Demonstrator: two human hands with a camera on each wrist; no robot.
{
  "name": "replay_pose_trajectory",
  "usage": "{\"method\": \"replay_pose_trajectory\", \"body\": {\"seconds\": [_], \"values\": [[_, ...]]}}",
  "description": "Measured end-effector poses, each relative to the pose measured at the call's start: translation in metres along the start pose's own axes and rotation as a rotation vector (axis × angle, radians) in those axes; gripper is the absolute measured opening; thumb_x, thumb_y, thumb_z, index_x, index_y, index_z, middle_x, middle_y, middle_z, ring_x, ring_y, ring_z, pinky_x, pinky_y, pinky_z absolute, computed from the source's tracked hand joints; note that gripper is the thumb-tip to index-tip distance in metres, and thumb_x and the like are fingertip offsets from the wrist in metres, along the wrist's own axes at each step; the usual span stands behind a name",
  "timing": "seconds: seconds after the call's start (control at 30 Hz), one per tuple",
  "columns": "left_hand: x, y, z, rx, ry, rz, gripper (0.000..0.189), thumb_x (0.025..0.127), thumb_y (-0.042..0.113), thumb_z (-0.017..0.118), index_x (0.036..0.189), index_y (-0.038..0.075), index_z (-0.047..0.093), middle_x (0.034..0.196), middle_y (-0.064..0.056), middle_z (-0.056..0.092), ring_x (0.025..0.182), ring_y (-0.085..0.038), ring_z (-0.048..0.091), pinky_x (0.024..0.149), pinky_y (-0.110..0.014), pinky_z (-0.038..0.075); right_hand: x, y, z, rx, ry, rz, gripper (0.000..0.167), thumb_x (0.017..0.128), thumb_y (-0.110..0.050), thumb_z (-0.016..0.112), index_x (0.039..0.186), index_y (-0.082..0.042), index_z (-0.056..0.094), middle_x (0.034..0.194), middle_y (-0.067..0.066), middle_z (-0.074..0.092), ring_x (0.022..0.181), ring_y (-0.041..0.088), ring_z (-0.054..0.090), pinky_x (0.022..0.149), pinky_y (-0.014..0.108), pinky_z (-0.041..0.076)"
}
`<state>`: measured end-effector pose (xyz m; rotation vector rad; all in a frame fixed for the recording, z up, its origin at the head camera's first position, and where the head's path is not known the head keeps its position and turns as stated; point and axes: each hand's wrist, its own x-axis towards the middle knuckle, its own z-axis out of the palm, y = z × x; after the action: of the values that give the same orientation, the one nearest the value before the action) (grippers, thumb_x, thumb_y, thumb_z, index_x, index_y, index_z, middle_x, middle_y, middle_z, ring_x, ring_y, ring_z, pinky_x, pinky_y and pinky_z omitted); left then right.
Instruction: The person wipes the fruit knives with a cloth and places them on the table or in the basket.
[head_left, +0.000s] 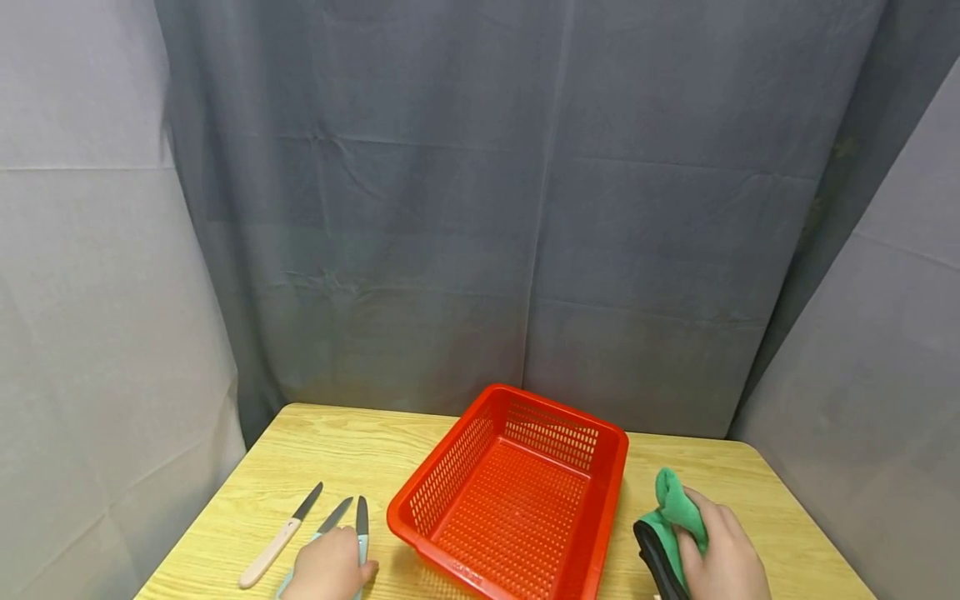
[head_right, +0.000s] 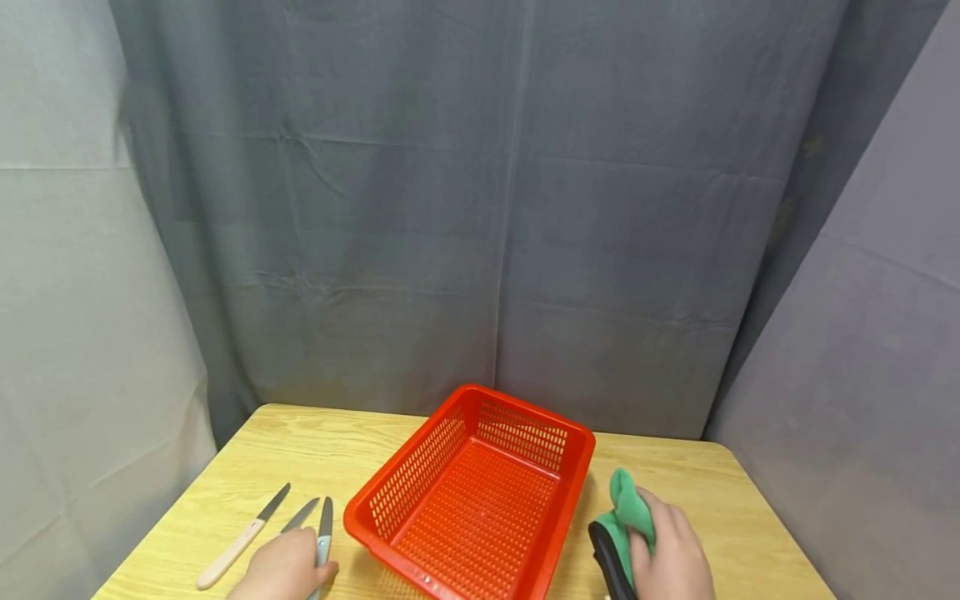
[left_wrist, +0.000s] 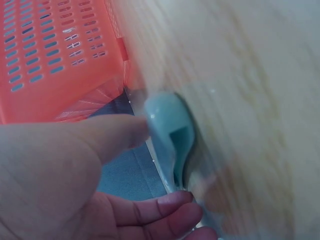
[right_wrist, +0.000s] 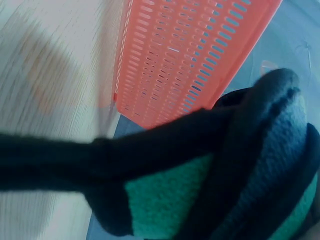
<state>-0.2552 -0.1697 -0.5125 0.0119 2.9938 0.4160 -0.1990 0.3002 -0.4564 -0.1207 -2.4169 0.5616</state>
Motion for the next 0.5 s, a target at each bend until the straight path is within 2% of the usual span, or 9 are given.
{"method": "replay_pose_trajectory", "body": {"seconds": [0.23,0.5], "values": [[-0.0015,0.0022,-0.0003,0.000,0.002,-0.014,0.043,0.087,0.039,0.081,0.095,-0.001,0.068,0.081,-0.008,0.065,0.075,-0.027,0.067,0.066,-0.051,0.057,-0.0018,-0.0004,0.0011,0.007,0.036,-0.012,0.048,0.084,-0.005,0.078,0.129,-0.005,0.063,0.106,0.020,0.066,0.093,0.046,0.067,0.078,0.064,0.052],[-0.0044,0.0043,0.0007,-0.003,0.026,-0.008,0.028,0.088,0.027,0.079,0.082,0.003,0.065,0.071,-0.003,0.058,0.064,-0.019,0.055,0.060,-0.045,0.053,-0.0014,-0.0004,0.0023,0.011,0.028,0.003,0.048,0.084,-0.004,0.078,0.130,-0.004,0.063,0.108,0.021,0.065,0.096,0.047,0.066,0.081,0.065,0.051]]}}
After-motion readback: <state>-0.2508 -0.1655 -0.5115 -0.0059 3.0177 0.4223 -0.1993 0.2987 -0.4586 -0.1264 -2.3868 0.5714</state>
